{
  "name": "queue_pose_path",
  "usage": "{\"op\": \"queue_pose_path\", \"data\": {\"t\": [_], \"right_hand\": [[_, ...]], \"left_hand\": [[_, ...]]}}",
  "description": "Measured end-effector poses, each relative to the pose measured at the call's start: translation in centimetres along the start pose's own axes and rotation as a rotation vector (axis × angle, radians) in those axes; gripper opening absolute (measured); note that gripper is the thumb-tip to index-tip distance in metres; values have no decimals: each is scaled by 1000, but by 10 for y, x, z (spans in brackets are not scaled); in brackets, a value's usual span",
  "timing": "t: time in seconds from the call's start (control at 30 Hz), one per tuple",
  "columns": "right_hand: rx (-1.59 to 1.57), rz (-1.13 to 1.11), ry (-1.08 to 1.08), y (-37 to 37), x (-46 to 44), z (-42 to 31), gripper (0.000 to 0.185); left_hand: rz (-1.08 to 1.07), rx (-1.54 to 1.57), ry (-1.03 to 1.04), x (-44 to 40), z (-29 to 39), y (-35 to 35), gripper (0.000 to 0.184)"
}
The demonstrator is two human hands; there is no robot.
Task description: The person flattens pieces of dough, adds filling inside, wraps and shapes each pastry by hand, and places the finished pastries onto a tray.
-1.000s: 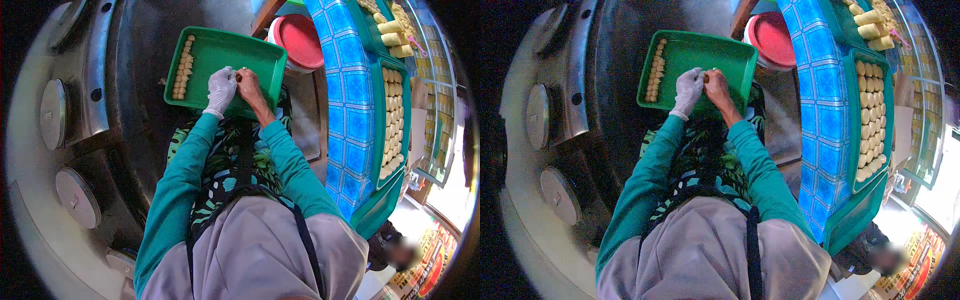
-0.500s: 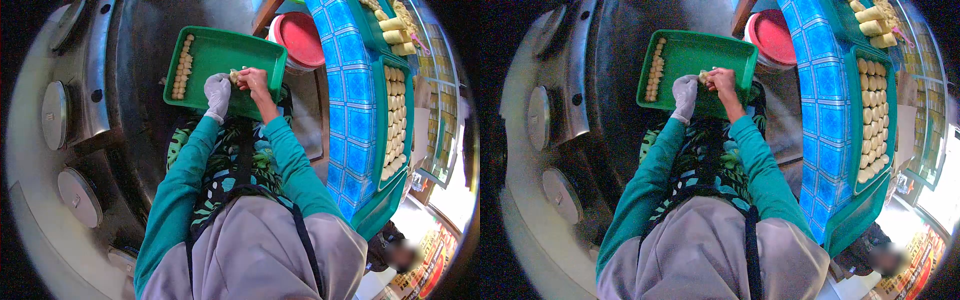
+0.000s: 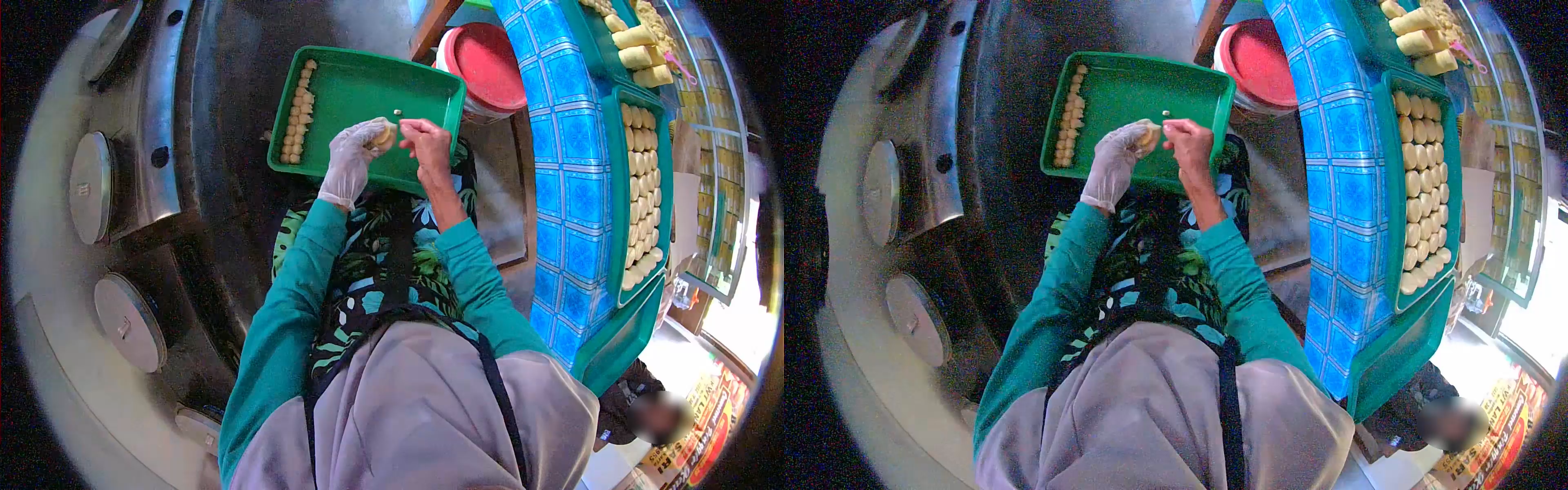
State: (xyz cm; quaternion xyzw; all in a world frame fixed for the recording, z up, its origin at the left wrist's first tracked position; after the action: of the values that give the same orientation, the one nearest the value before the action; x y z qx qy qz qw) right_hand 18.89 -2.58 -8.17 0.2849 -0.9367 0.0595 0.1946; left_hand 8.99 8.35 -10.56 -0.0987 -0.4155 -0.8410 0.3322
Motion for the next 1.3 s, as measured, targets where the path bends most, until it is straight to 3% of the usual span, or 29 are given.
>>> {"op": "queue_pose_path", "data": {"t": [0.03, 0.07, 0.17, 0.23, 0.3, 0.33, 0.4, 0.43, 0.5, 0.53, 0.67, 0.73, 0.77, 0.83, 0.87, 0.97, 1.1, 1.2, 1.23, 1.3], "right_hand": [[-68, 122, 45, -8, 4, 4, 19], [-209, 52, 198, -3, 7, 14, 22], [-444, -99, 199, 11, 9, 28, 21], [-408, -81, 159, 13, 12, 20, 19], [-178, 48, -45, 9, 18, 6, 16], [-176, 41, -42, 12, 21, 10, 16], [215, 49, -481, 22, 35, -19, 18], [215, 45, -479, 24, 41, -20, 18], [950, 149, -967, 41, 71, -44, 26], [1041, 142, -959, 45, 75, -40, 34], [1149, 195, -991, 39, 97, -61, 34], [722, 294, -976, 11, 105, -71, 31], [723, 299, -974, 7, 104, -75, 31], [-79, 94, -192, -11, 72, -43, 28], [-371, -108, 24, -4, 66, -27, 27], [-508, -223, 51, -3, 60, -12, 25], [-410, -279, 15, -5, 63, -7, 26], [625, -67, -807, -4, 92, -67, 27], [627, -63, -805, -2, 99, -78, 27], [1053, 43, -1068, 11, 125, -98, 28]], "left_hand": [[-1, 1, 4, 5, 2, 0, 26], [-6, 13, -9, 8, 3, 0, 28], [-1, 8, -15, 15, 8, 4, 30], [15, -8, -1, 21, 15, 9, 31], [309, -193, 64, 29, 20, -3, 28], [315, -191, 65, 29, 17, -4, 28], [209, -80, 76, 27, 14, 2, 21], [213, -78, 76, 30, 12, 2, 21], [161, -48, 33, 32, 6, 7, 18], [109, -34, 44, 33, 4, 10, 16], [147, 2, 75, 38, 7, 12, 14], [33, 33, 23, 53, 13, 27, 18], [30, 31, 20, 56, 16, 29, 18], [-117, 132, -100, 62, 14, 46, 22], [-109, 109, -123, 66, 13, 50, 26], [-133, -2, -132, 63, 11, 47, 32], [-107, -115, -130, 70, 22, 46, 36], [-93, -184, -159, 69, 21, 42, 48], [-78, -174, -137, 68, 21, 40, 57], [-68, -159, -119, 65, 19, 39, 66]]}}
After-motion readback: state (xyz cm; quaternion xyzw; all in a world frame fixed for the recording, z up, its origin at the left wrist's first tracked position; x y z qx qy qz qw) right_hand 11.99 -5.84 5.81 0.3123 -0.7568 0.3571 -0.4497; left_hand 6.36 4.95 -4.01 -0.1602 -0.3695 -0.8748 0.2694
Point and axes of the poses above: each hand's wrist, its own x-axis away from the middle knuckle, its own y-axis out of the palm, z = x × y, the point moved 7 cm from there along -x, towards the middle knuckle, and after that the axes turned 1 degree about -y, right-handed, at the moved point
